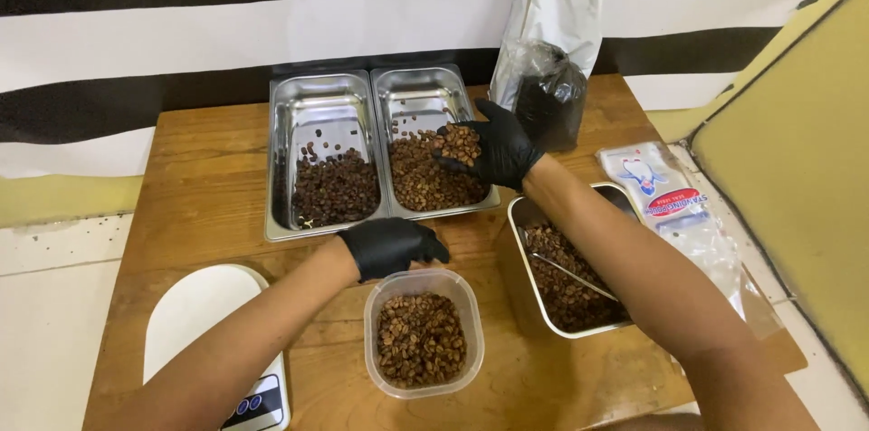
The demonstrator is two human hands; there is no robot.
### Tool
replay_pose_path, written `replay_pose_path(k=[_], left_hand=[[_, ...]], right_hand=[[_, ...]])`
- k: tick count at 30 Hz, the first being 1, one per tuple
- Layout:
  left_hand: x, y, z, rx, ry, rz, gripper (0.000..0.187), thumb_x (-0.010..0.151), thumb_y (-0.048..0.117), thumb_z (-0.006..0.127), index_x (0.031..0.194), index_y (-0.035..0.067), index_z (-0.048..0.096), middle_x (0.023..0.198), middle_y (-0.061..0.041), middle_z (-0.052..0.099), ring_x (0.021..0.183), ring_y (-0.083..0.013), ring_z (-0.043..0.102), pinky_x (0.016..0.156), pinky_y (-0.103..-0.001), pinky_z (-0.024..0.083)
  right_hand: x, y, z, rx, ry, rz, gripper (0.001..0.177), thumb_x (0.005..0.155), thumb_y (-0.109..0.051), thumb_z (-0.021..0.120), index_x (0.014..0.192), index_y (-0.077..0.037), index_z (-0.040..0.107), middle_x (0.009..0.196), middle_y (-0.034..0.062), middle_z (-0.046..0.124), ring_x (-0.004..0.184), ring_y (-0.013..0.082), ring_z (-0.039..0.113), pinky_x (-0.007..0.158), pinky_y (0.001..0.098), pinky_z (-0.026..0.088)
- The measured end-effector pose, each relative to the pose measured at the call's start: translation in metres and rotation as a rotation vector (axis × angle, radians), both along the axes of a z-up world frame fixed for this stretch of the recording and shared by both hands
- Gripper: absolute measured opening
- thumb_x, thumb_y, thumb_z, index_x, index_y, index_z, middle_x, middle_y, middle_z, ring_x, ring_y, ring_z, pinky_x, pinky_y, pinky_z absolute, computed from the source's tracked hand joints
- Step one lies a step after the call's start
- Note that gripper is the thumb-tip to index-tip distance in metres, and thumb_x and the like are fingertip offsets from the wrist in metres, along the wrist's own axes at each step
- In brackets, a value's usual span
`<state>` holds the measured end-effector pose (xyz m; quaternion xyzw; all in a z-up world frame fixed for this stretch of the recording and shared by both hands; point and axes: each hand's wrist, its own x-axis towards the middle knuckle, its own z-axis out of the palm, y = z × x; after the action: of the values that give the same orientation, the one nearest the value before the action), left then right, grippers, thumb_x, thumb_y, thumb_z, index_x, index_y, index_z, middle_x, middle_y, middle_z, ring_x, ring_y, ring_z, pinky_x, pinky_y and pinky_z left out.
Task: The person sorts roasted coffee beans by hand, scooping them from a plastic container and distributing them into metal containers for quality control.
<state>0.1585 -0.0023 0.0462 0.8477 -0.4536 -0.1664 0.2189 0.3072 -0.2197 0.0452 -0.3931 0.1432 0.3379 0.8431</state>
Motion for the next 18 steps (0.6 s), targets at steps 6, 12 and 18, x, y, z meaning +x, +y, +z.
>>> replay_pose_path(k=[6,12,18], left_hand=[[0.009,-0.010,-0.051,-0.147,0.154,-0.041,0.029,0.093,0.009,0.062,0.119,0.009,0.072,0.108,-0.020,0.072,0.101,-0.0453,0.067,0.091,-0.053,0.056],[0.008,-0.004,-0.054,-0.086,-0.071,-0.132,0.010,0.098,0.016,0.061,0.092,0.010,0.067,0.092,-0.007,0.069,0.091,-0.0325,0.070,0.083,-0.044,0.059],[-0.001,-0.001,-0.034,-0.122,0.047,-0.074,0.017,0.099,0.017,0.060,0.090,0.004,0.067,0.088,-0.013,0.070,0.088,-0.0371,0.070,0.084,-0.048,0.059]], right_hand=[[0.008,-0.005,-0.010,0.023,0.003,0.019,0.076,0.099,-0.047,0.059,0.147,0.010,0.046,0.141,0.0323,0.055,0.124,0.0496,0.060,0.101,0.0648,0.053],[0.022,-0.009,-0.024,0.020,0.010,0.041,0.080,0.096,-0.052,0.060,0.147,0.008,0.048,0.141,0.0318,0.056,0.124,0.0506,0.060,0.098,0.0661,0.054],[0.020,-0.006,-0.017,0.016,-0.009,0.056,0.080,0.095,-0.050,0.062,0.147,0.009,0.047,0.139,0.0337,0.057,0.122,0.0514,0.061,0.098,0.0658,0.053]])
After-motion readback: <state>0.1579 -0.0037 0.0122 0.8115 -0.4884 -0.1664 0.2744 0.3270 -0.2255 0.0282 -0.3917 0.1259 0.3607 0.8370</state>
